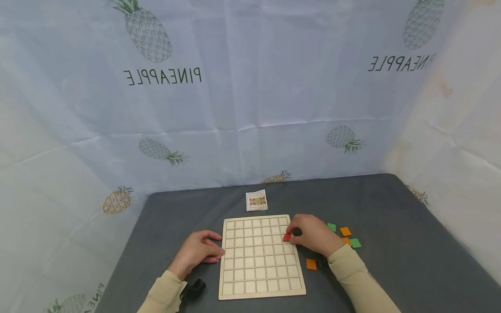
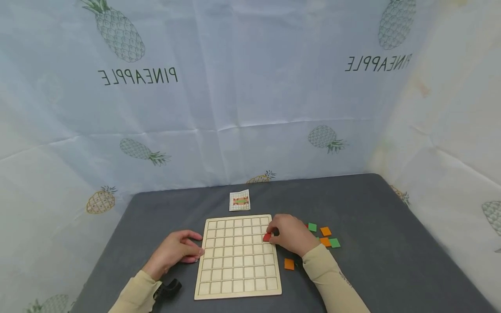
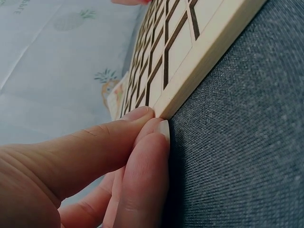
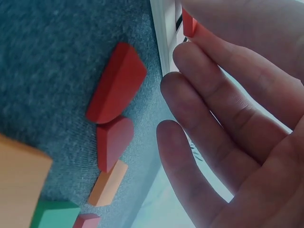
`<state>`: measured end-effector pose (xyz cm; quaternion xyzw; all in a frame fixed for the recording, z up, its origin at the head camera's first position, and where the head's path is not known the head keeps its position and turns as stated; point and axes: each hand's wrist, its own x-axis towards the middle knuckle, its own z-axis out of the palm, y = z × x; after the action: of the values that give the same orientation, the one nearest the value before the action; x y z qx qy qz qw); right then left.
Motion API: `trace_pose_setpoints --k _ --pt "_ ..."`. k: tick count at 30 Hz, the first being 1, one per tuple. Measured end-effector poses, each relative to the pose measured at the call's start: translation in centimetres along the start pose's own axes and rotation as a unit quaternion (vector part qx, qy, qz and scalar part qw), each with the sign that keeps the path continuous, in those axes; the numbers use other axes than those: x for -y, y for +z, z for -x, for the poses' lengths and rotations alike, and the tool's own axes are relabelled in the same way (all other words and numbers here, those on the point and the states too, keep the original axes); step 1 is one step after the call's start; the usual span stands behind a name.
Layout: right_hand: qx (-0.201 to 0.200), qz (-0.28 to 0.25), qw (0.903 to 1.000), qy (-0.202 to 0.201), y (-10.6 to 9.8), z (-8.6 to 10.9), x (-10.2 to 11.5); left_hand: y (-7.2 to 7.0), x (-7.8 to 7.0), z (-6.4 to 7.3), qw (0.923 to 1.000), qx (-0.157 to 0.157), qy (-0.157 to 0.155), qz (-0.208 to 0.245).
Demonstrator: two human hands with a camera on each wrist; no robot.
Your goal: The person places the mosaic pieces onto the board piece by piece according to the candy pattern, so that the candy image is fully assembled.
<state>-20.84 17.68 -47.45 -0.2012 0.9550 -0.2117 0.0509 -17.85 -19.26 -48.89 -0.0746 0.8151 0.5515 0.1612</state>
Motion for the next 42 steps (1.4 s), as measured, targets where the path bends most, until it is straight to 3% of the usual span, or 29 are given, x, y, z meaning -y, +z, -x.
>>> trace_pose_setpoints --k 29,35,42 --pt "0.006 -0.008 0.9998 -0.018 -0.5 0.4 0.1 -0.1 -0.1 0.0 0.9997 0.016 0.001 0.021" --pt "-0.016 -0.048 0.9987 0.013 -2.6 1.3 -2.1 0.0 -0.3 -0.2 0.9998 0.013 -0.001 0.016" --pt "-0.031 -0.085 0.9932 0.073 -5.0 4.2 -7.4 -0.1 -0.2 -0.2 1.0 0.003 -0.007 0.005"
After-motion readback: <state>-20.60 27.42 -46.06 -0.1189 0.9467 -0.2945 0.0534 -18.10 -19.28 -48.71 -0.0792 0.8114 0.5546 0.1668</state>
